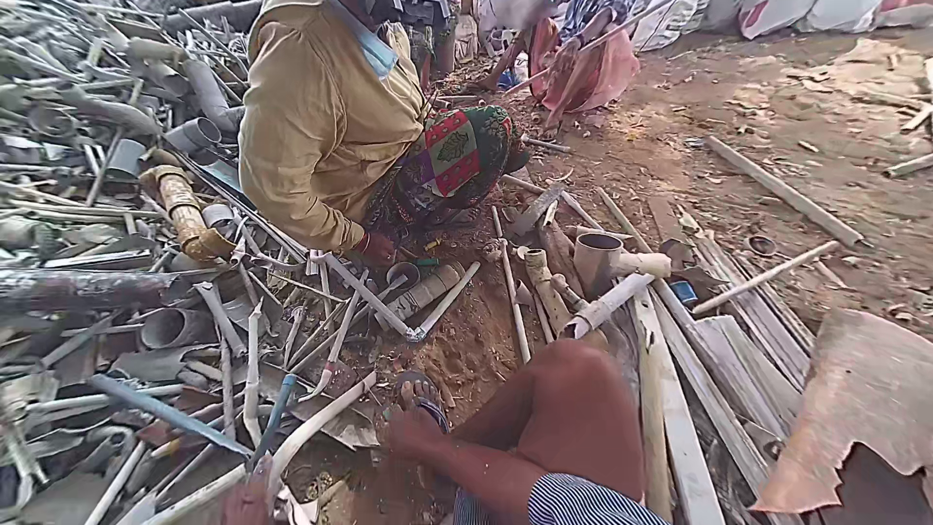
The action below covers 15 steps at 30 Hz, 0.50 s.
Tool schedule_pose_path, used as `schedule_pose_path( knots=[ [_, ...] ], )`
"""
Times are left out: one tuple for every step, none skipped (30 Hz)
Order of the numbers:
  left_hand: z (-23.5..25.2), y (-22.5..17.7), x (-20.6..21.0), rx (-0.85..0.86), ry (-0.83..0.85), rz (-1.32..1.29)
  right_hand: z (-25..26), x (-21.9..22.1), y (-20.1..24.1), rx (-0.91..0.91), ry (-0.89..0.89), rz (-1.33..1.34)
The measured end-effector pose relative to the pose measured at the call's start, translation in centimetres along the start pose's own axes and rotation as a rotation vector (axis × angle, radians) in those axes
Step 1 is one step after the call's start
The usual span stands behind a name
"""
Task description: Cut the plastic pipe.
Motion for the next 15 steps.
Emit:
schedule_pose_path(
  knots=[
    [-0.3,-0.1,0.0,-0.006,-0.011,-0.042,-1.3,0.0,2.1,-0.027,0.030,0.033],
    [-0.3,-0.1,-0.2,-0.026,0.001,-0.057,-2.5,0.3,4.1,-0.067,0.036,0.058],
    [-0.1,-0.1,-0.3,-0.045,0.020,-0.055,-3.4,0.6,5.6,-0.115,0.033,0.072],
    [0.0,-0.1,-0.4,-0.056,0.033,-0.054,-3.9,0.6,6.4,-0.150,0.033,0.074],
    [0.0,-0.1,-0.5,-0.064,0.046,-0.051,-3.8,0.7,6.3,-0.164,0.036,0.084],
    [0.0,-0.1,-0.5,-0.063,0.047,-0.043,-2.9,0.7,5.5,-0.144,0.029,0.085],
    [0.0,-0.1,-0.6,-0.054,0.041,-0.032,-1.8,0.5,4.0,-0.087,0.011,0.087],
    [0.0,-0.2,-0.7,-0.040,0.031,-0.022,-0.6,-0.1,2.5,-0.018,0.001,0.076],
    [0.0,-0.3,-0.8,-0.026,0.022,-0.015,-0.1,-0.7,1.4,0.045,0.005,0.052],
    [0.0,-0.4,-0.9,-0.018,0.022,-0.010,0.1,-0.9,0.8,0.076,0.011,0.030],
    [0.1,-0.4,-1.0,-0.011,0.017,-0.010,-0.3,-0.8,1.1,0.072,0.014,0.023],
    [0.2,-0.4,-1.0,-0.002,0.003,-0.023,-1.0,-0.6,2.1,0.033,0.009,0.034],
    [0.4,-0.3,-1.0,0.008,-0.011,-0.033,-1.7,-0.1,3.4,-0.020,0.002,0.051],
    [0.7,0.0,-0.9,0.012,-0.019,-0.040,-2.4,0.3,4.7,-0.080,-0.002,0.047],
    [0.9,0.2,-0.8,0.018,-0.018,-0.038,-2.9,0.5,5.6,-0.144,0.000,0.043]
  ],
)
Point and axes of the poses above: each hand's wrist, its own z-axis towards the middle knuckle, its own x-axis out of the palm, y = z × x, the point moved 2 cm from there along z, towards the middle knuckle, and after that the axes turned 4 degrees about -z, right-handed, at the moved point
